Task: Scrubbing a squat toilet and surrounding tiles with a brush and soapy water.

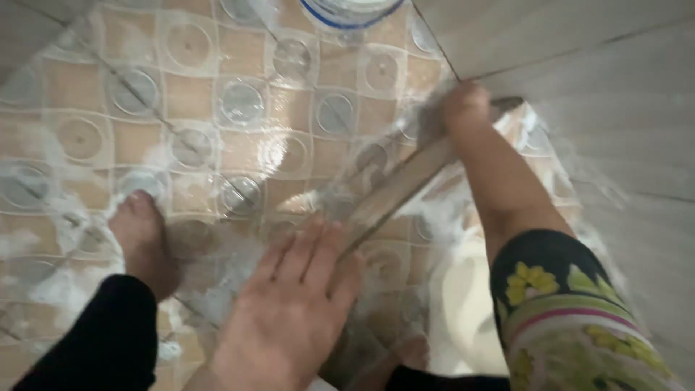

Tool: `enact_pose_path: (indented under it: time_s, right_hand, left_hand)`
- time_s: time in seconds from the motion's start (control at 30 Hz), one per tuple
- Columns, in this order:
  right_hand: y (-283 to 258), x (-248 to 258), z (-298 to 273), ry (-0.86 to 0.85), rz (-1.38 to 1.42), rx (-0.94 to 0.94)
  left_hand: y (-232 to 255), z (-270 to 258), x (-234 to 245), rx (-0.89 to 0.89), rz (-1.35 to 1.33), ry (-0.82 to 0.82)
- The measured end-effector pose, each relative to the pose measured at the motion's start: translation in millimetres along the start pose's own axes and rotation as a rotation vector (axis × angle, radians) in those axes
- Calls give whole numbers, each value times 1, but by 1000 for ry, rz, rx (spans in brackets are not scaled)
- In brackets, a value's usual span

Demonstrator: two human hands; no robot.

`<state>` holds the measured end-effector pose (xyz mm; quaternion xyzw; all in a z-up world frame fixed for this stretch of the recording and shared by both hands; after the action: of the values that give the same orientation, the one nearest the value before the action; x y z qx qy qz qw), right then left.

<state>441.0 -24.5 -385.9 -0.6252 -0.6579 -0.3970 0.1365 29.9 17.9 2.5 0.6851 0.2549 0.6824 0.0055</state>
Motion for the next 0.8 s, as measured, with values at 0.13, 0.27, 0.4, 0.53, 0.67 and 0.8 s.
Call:
enact_pose_path:
  time_s: [0.13, 0.27, 0.4, 0.53, 0.67, 0.8]
  right_hand:
    - [-80, 20, -43, 20, 122, 294]
    - [-79, 16, -57, 231, 135, 413]
    - [-59, 69, -61, -72, -33, 207]
    - [-72, 23, -56, 34, -11, 280]
    - [-172, 52, -95, -121, 317, 405]
    - [-183, 61, -97, -162, 296, 398]
  left_hand:
    - [-8, 12, 21, -21, 42, -34]
    - [-11, 19, 28, -2, 103, -31]
    - [-17, 4, 20, 40, 24, 47]
    - [-27, -6, 7, 36, 149, -101]
    - [-39, -10, 16, 58, 103, -27]
    - [-39, -8, 17, 55, 120, -5]
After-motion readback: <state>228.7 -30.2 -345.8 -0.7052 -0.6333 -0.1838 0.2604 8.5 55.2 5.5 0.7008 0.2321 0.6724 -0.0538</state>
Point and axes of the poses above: each hand's wrist, its own z-axis towards the middle knuckle, its own x-axis out of the back of the hand, y = z × x, the point moved 6 cm from there along z, towards the middle knuckle, and after that the axes turned 7 degrees about z, right-handed, at the moved point
